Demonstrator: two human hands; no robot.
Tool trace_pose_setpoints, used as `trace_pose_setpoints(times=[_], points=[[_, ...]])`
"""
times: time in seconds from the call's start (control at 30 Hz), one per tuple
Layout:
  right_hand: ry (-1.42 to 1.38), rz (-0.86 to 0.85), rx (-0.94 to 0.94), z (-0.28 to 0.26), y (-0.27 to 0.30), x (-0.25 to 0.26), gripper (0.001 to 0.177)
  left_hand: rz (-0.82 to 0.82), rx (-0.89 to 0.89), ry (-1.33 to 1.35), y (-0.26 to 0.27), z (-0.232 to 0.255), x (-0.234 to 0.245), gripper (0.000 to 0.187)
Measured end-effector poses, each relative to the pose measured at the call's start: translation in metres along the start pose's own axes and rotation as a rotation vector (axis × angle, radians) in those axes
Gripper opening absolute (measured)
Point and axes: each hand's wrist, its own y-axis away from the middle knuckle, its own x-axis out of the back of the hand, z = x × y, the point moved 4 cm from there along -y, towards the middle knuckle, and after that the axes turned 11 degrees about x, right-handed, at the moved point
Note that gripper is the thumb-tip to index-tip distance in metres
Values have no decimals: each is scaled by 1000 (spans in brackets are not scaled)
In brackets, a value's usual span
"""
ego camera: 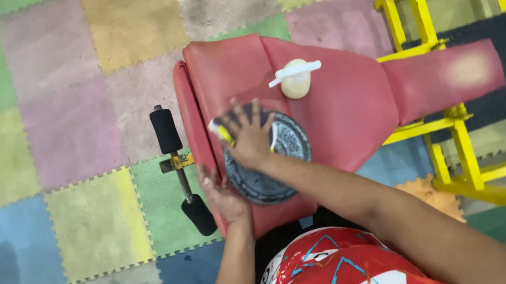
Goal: Spraying and wiping down gym weight plates and related equipment with a cleaning cloth.
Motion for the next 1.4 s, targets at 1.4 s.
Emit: trace_pose_setpoints(times=[1.4], points=[[-33, -183, 1220, 108, 148, 44, 82, 422, -447, -671, 111, -55, -25, 56]])
